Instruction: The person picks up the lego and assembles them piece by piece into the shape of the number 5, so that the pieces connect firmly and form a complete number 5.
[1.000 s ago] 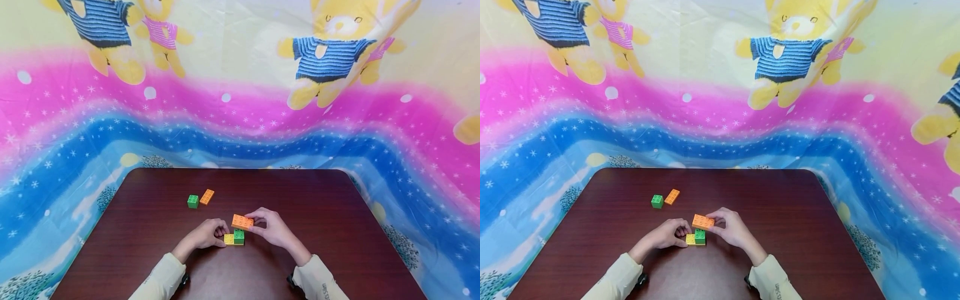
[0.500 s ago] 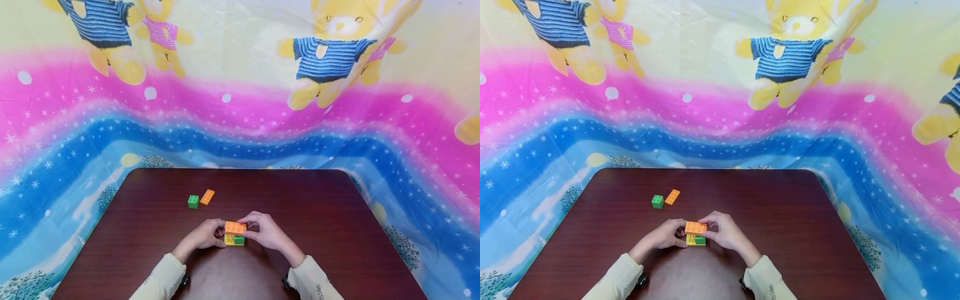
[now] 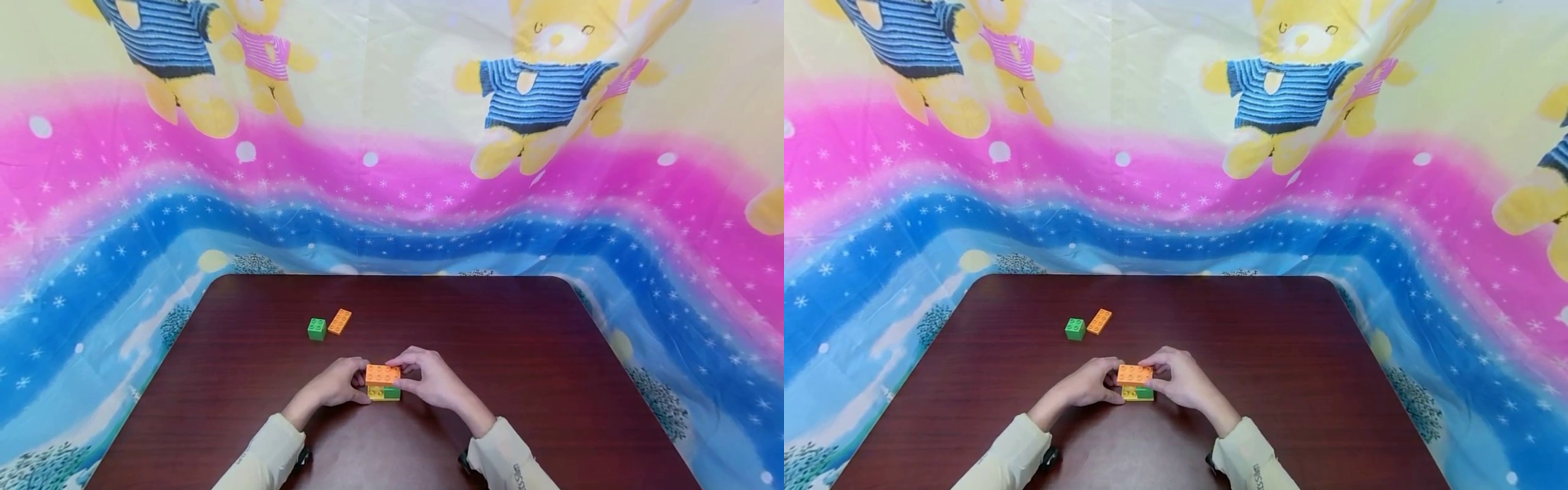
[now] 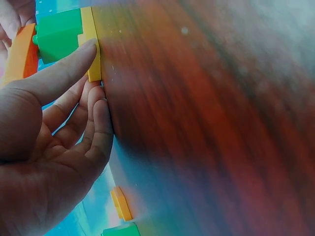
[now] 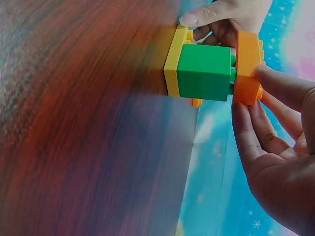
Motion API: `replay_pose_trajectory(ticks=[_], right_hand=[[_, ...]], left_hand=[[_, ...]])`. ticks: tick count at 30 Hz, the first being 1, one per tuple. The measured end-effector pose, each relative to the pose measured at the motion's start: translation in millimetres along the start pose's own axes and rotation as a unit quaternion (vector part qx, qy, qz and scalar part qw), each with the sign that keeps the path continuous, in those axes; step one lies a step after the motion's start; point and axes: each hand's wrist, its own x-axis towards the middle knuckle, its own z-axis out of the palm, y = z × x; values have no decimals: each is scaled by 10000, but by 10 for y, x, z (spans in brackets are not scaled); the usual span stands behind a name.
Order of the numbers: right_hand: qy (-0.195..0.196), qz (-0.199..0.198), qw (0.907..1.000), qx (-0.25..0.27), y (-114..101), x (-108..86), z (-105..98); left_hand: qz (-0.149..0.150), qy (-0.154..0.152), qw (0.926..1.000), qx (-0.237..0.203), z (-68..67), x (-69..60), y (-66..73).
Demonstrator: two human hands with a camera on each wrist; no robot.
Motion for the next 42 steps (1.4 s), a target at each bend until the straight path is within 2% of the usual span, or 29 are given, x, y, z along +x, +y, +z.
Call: replay_pose_trajectory(ticks=[15,27,42], right_hand=[[-68,126,9999,-72,41,-29,-25],[-47,-4,10000,-17,79,-16,-4],[-22,-186,9994,-291,57,-49,13]], left_hand=[[80,-39,10000,-22,-9,14,-2],[85,-12,10000,32,-8,25,-2],[72,-7,10000,51,5,5,4]])
